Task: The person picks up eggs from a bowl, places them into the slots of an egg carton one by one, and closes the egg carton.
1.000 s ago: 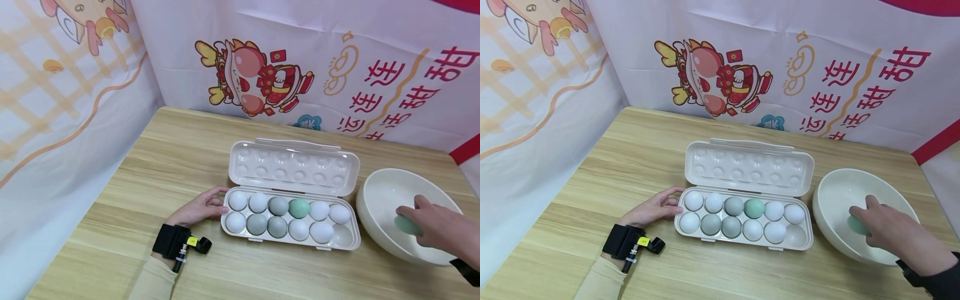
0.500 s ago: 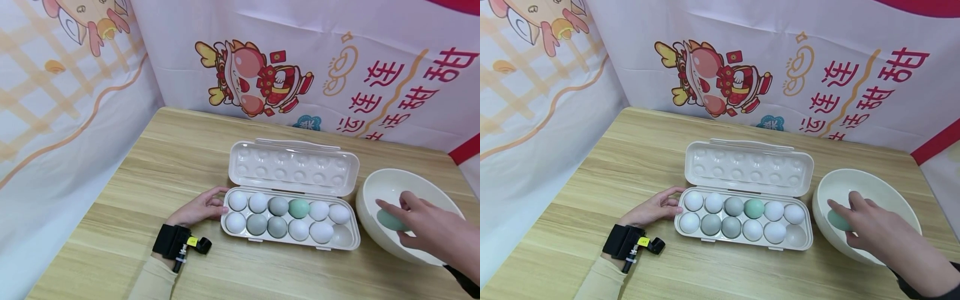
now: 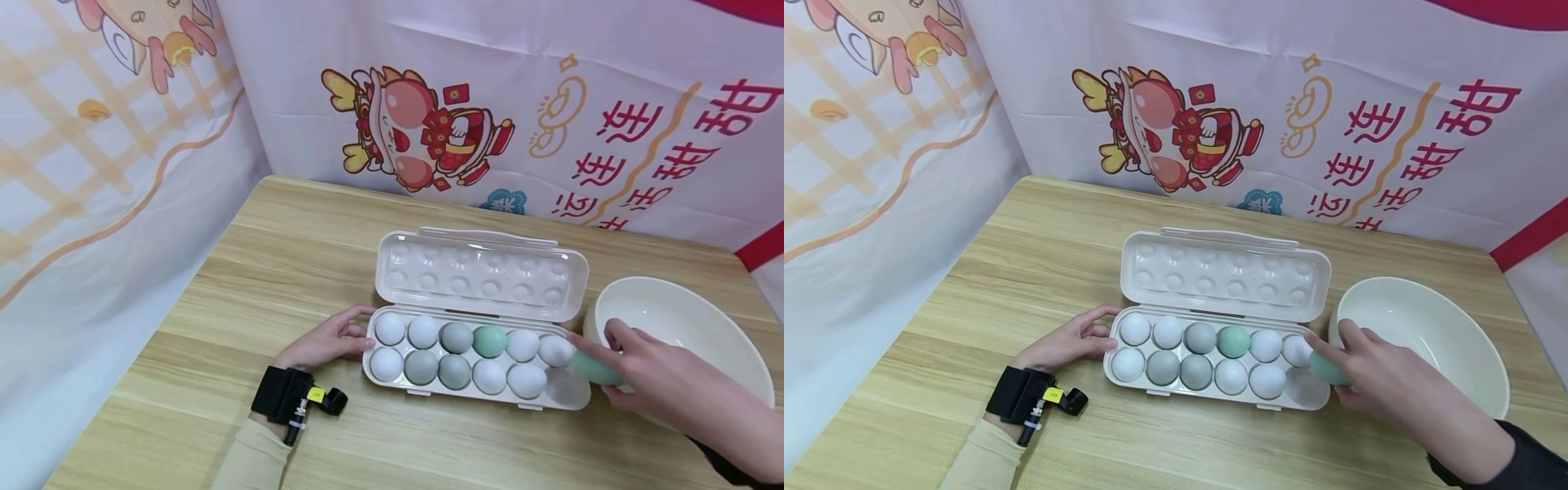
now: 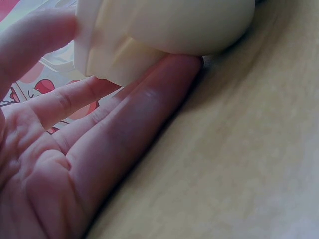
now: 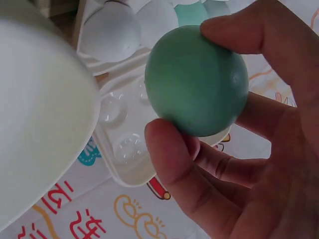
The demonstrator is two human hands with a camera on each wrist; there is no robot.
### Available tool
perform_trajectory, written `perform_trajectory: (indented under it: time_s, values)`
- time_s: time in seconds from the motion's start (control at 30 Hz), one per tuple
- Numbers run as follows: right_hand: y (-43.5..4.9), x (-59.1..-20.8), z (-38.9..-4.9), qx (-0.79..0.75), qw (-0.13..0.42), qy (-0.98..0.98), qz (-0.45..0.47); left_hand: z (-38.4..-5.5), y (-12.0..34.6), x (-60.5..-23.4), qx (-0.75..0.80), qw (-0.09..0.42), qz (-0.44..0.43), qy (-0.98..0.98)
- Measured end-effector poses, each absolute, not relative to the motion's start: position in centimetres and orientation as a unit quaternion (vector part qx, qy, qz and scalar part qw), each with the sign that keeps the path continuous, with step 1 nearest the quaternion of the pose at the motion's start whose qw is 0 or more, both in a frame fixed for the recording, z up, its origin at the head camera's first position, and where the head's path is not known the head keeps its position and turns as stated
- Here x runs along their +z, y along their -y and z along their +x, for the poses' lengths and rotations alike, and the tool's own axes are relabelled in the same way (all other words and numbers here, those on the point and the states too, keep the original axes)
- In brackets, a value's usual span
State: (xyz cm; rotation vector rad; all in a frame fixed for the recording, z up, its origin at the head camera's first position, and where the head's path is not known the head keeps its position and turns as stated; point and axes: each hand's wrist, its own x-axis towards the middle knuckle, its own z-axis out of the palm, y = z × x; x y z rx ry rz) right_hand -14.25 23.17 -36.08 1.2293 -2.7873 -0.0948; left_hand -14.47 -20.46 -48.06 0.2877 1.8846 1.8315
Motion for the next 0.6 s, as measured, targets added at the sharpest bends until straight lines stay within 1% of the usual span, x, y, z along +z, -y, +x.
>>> perform_trajectory:
  time_s: [0.03,0.2,0.37,0.6]
  values:
    - [-23.1,-36.1,-14.3,-0.029,0.042,0.914,0.402,-14.5,20.5,-48.0,0.67,0.247,0.105,-0.692]
    - [-22.8,-36.8,-14.3,-0.022,0.062,0.901,0.428,-14.5,20.4,-47.9,0.666,0.25,0.103,-0.695]
    - [-22.4,-37.4,-14.3,-0.02,0.031,0.905,0.424,-14.5,20.5,-47.9,0.667,0.251,0.104,-0.694]
    - [-21.8,-38.1,-14.4,-0.021,0.059,0.893,0.446,-14.5,20.6,-48.0,0.668,0.255,0.108,-0.691]
